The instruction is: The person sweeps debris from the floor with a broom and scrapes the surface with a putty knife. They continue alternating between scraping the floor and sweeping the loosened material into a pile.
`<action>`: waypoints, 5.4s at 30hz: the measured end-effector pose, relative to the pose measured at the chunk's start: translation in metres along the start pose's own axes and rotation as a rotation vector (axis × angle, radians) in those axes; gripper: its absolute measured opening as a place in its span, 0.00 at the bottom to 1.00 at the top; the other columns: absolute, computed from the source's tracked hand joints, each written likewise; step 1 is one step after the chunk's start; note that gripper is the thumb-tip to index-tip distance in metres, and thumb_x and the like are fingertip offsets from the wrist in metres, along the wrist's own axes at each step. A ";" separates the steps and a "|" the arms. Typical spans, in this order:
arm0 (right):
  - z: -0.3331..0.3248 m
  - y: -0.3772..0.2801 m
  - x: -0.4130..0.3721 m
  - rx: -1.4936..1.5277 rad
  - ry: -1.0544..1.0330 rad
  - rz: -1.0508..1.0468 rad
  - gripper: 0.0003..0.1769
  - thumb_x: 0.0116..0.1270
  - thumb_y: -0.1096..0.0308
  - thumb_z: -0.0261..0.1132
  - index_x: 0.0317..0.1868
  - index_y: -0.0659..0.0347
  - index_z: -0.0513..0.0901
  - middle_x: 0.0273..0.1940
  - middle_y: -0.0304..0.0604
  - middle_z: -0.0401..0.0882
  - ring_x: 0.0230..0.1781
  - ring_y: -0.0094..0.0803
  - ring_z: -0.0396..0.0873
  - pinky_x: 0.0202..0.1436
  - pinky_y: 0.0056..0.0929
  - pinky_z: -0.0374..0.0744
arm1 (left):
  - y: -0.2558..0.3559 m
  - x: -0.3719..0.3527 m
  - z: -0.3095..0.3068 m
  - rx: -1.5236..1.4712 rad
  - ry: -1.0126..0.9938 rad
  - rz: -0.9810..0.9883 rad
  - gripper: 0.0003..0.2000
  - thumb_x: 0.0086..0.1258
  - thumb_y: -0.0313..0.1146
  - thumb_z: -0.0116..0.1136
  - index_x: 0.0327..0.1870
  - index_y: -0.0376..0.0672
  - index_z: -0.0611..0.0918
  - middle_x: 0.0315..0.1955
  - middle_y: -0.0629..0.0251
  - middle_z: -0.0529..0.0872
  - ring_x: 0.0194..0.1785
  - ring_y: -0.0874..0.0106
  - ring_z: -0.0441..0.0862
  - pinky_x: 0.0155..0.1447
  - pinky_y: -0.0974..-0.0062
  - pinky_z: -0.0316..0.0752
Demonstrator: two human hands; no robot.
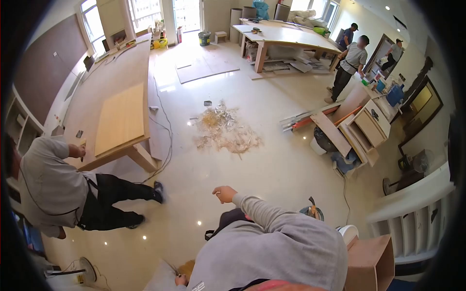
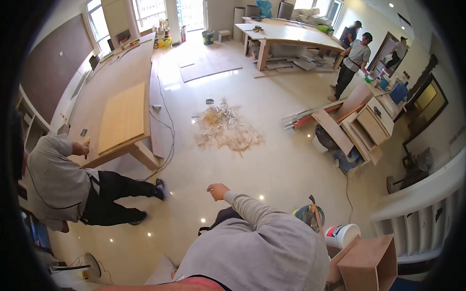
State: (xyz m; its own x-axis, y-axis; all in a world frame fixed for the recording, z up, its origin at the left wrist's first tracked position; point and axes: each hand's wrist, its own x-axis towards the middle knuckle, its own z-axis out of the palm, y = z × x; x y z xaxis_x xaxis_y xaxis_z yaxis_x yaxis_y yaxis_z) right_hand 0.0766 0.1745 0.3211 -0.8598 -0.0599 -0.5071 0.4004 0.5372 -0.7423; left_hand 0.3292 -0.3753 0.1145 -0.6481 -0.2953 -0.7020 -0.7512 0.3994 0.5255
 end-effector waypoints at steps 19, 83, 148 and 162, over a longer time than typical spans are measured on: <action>0.075 -0.069 0.113 -0.519 -0.330 -0.361 0.18 0.55 0.64 0.61 0.47 0.59 0.81 0.35 0.51 0.83 0.37 0.42 0.82 0.43 0.34 0.78 | 0.103 -0.099 -0.016 0.036 0.305 -0.247 0.24 0.61 0.55 0.54 0.27 0.37 0.81 0.19 0.53 0.82 0.25 0.60 0.82 0.34 0.64 0.75; 0.473 0.014 0.093 -0.477 -1.992 0.138 0.16 0.61 0.65 0.60 0.47 0.64 0.76 0.39 0.48 0.78 0.43 0.32 0.78 0.45 0.29 0.77 | 0.259 -0.131 0.060 -0.211 0.822 -0.535 0.11 0.57 0.36 0.60 0.33 0.37 0.76 0.21 0.49 0.80 0.29 0.51 0.80 0.34 0.54 0.73; 0.442 -0.407 0.174 0.136 -0.507 0.500 0.32 0.58 0.80 0.54 0.61 0.52 0.52 0.26 0.43 0.68 0.16 0.25 0.68 0.15 0.22 0.69 | -0.034 0.063 -0.380 -0.517 0.576 -0.413 0.16 0.55 0.35 0.58 0.39 0.31 0.77 0.23 0.54 0.83 0.22 0.66 0.83 0.33 0.69 0.77; 1.029 -0.621 0.243 0.053 -1.385 0.351 0.37 0.57 0.78 0.56 0.67 0.54 0.54 0.28 0.45 0.74 0.16 0.26 0.71 0.17 0.25 0.73 | -0.153 0.169 -0.528 -0.480 0.666 -0.651 0.17 0.57 0.35 0.57 0.43 0.31 0.77 0.26 0.50 0.83 0.28 0.61 0.83 0.37 0.65 0.76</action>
State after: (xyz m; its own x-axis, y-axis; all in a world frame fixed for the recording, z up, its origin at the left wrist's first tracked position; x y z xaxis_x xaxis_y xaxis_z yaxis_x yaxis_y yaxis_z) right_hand -0.0548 -1.0398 0.2081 0.2696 -0.7081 -0.6526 0.5618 0.6661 -0.4906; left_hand 0.2684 -0.9446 0.1690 0.0709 -0.8062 -0.5874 -0.8560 -0.3515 0.3792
